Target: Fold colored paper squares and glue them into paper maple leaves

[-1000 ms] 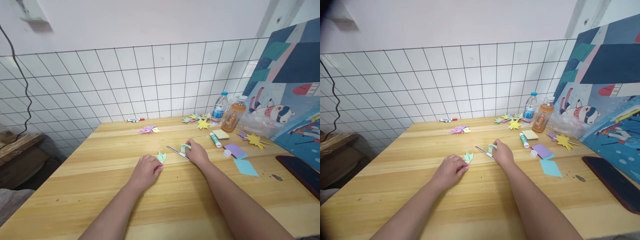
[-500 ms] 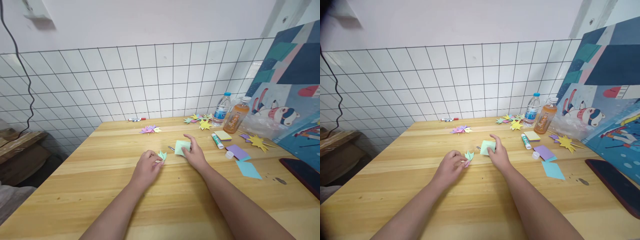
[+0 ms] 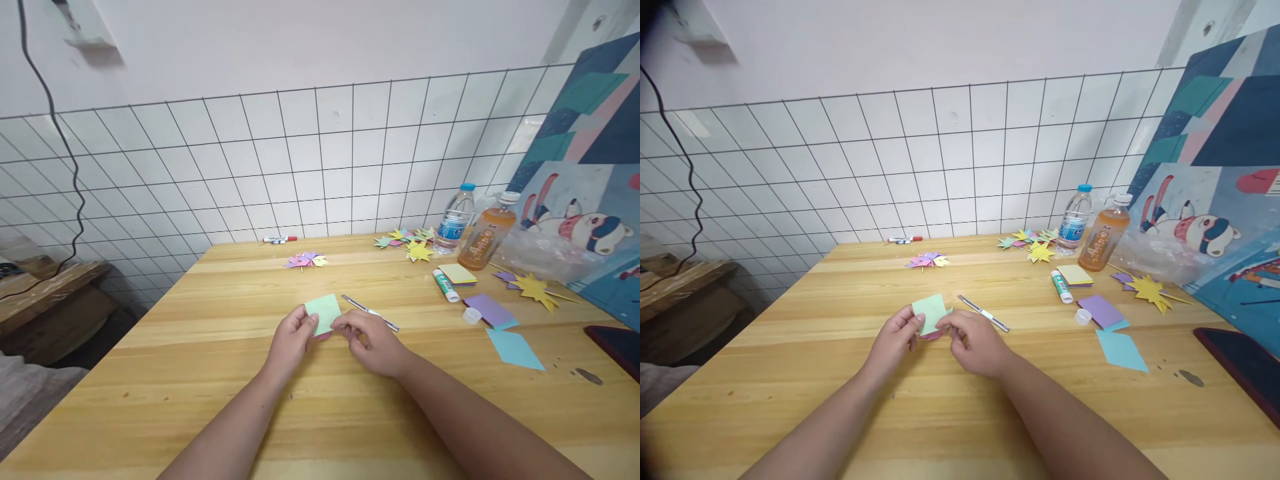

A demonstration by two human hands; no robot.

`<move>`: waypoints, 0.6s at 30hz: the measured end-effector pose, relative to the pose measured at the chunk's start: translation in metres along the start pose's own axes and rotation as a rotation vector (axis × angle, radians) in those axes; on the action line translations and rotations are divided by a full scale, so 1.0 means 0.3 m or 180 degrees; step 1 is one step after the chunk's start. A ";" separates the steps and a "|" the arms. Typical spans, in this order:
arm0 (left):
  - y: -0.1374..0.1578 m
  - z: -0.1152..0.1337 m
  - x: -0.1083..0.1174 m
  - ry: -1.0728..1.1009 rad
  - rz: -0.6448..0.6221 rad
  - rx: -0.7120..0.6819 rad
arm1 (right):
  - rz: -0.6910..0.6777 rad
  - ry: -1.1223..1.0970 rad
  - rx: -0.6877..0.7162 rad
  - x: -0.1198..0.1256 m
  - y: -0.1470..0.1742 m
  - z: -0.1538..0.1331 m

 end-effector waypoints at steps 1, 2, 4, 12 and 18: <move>-0.002 0.004 0.004 0.0131 -0.0037 0.0098 | 0.0020 0.0023 0.0179 0.002 0.001 0.003; -0.003 0.006 0.006 0.0221 -0.0106 0.0181 | 0.0040 0.0075 0.0339 0.002 0.001 0.005; -0.003 0.006 0.006 0.0285 -0.0266 0.0284 | 0.0068 0.0279 0.0543 -0.001 0.002 0.010; -0.001 -0.018 -0.001 -0.0360 -0.0327 -0.0185 | 0.0194 0.0613 0.0448 -0.005 -0.004 0.026; 0.012 -0.018 -0.002 -0.1026 -0.0390 -0.0578 | 0.0497 0.0184 0.0147 -0.007 -0.006 0.015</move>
Point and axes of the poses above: each hand's wrist, its own y-axis away from the middle knuckle, its own x-axis out of the back of the hand, z = x × y, the point moved 1 cm from there along -y, towards the middle knuckle, and after that the axes turned 9 degrees about z, right-handed, at the moved point
